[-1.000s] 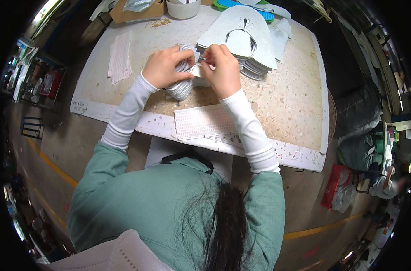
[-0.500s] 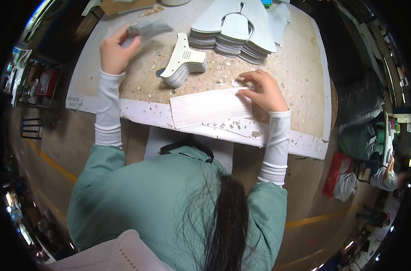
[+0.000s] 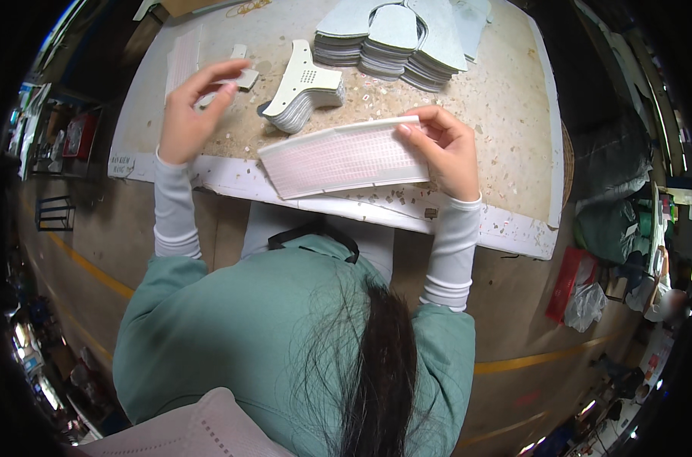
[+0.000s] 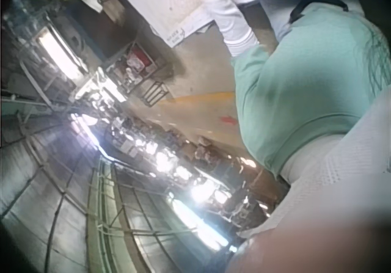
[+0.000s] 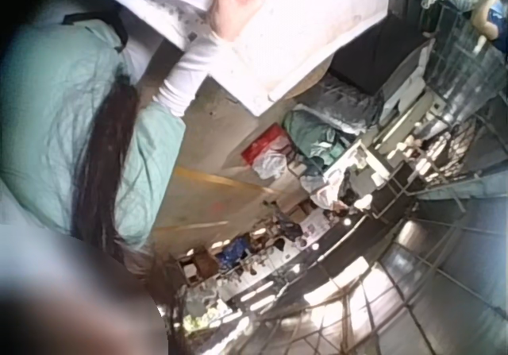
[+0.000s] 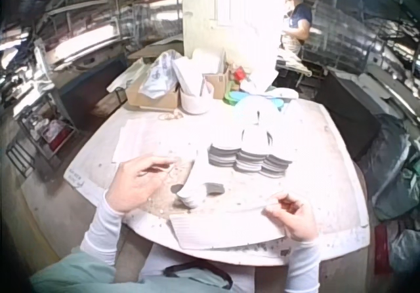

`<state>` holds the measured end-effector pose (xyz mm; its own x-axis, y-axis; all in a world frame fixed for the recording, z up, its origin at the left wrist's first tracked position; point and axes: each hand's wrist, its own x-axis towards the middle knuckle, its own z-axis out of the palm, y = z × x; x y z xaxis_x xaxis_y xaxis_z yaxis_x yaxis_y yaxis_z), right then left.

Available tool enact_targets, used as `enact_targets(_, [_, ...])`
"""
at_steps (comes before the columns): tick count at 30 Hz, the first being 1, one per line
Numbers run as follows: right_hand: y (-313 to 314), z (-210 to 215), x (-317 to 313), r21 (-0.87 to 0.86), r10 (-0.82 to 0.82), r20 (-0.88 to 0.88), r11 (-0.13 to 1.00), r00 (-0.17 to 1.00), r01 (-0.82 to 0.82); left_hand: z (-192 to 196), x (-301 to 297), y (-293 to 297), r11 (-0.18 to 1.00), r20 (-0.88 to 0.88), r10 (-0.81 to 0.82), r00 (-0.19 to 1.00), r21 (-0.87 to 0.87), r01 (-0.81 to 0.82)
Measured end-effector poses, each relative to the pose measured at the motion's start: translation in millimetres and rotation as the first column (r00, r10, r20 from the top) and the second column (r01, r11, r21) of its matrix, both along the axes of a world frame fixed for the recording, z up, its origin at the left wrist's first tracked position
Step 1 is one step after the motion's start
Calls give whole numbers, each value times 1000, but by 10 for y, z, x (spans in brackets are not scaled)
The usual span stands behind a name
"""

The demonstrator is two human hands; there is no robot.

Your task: The person walks to a workstation and repeatedly picks up small white plastic parts, peels individual labels from a sheet, and applies them to each part. The labeled parts are stacked on the table as the task continues.

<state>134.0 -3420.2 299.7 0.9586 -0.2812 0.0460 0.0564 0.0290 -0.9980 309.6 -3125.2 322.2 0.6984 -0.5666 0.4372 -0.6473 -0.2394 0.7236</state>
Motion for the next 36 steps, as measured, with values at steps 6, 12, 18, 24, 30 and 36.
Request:
enact_targets(6, [580,128,152,-77,-52,195,995,980,68,78,-493,-482,934,-23,-348,937,71,349])
enact_targets(12, [733,21,221,-185,-65,188,978,980,100,-70,-286,-487,831,-635,-446,630,-34,555])
enact_targets(18, [698,-74,172,-368,-57,112,925,992,95,-126,-313,-378,854,-574,-407,710,37,519])
enact_targets(24, [613,-47,174,-541,14,154,838,988,73,-69,-332,-337,880,-463,-349,815,136,455])
enact_targets(30, [595,18,159,-814,84,418,477,905,332,-99,-357,-355,871,-437,-365,822,153,468])
enact_targets(36, [597,-13,179,-820,129,423,477,897,318,-132,-357,-369,862,-431,-366,825,176,475])
